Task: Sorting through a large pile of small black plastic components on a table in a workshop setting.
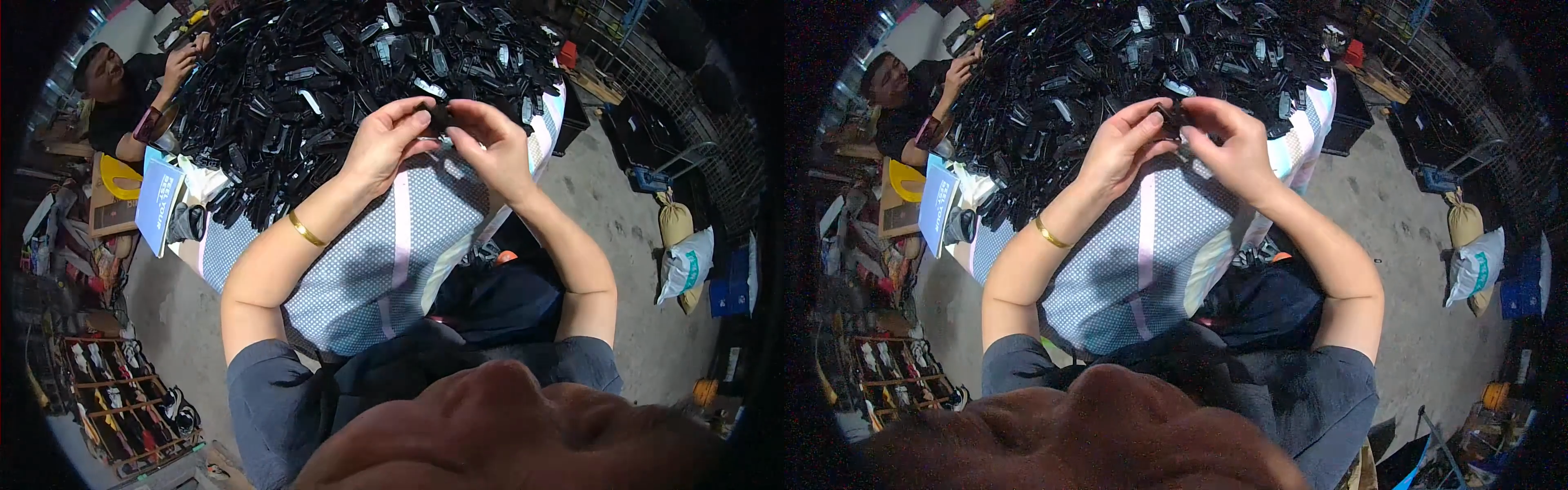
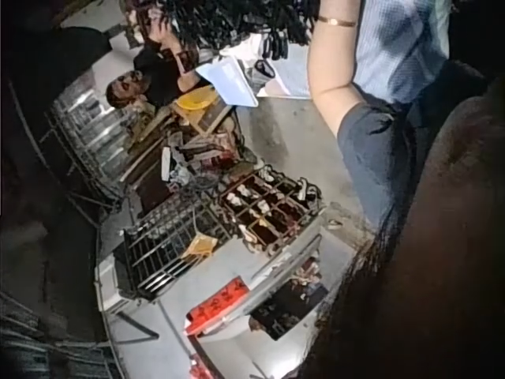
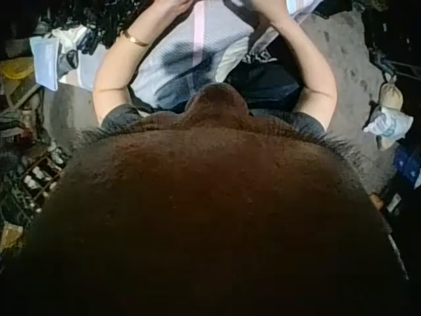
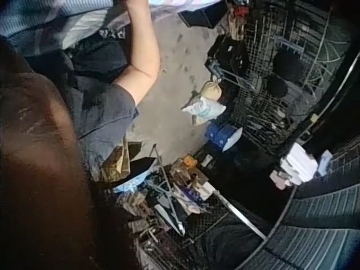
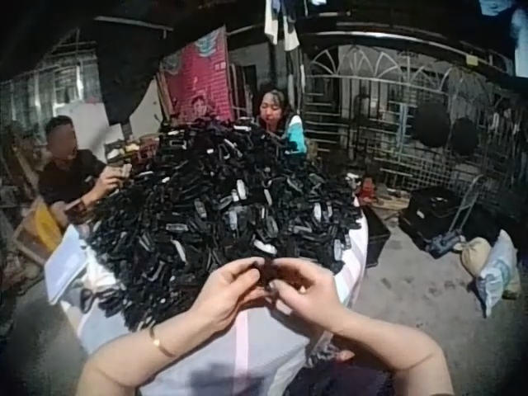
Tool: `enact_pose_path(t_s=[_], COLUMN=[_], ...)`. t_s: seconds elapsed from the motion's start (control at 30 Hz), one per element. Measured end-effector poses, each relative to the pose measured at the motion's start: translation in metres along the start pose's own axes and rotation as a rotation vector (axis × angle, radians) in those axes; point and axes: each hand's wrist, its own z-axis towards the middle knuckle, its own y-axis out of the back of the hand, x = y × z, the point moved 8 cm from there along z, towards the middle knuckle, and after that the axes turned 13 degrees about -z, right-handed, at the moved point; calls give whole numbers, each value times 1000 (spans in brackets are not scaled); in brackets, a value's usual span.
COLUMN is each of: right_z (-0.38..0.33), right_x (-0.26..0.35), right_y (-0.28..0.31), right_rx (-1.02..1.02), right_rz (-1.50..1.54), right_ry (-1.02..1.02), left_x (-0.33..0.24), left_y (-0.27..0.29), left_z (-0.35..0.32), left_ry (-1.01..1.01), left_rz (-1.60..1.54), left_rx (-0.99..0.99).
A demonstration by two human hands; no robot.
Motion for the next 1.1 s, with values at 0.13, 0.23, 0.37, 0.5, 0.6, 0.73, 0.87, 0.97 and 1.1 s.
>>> enact_pose_path(t_s=[0.13,0.23,0.37,0.5,0.6,0.73,0.87,0.97,1.1], right_z=[1,-1,-1,0,2,4,1,-1,4], right_x=[-18,-17,-1,-17,-6,7,23,38,22], right_y=[0,-6,-7,-4,0,3,4,1,0], right_rx=[28,41,65,13,30,20,-63,-122,-116], right_rz=[175,62,-90,145,62,-134,-325,-414,-297], right_ry=[-251,-170,-75,-173,-125,31,248,403,152], left_x=[-4,3,4,-7,-10,-10,-11,-13,-19], left_y=[-1,-2,1,5,-2,-2,-3,-9,-12], left_z=[2,1,-2,0,-2,-4,-6,-11,-11], left_ry=[-17,28,-20,-145,-177,-199,-233,-290,-321], left_rz=[-23,-66,-28,-26,119,211,251,272,210], left_rx=[35,62,-43,-25,22,-2,-3,-15,16])
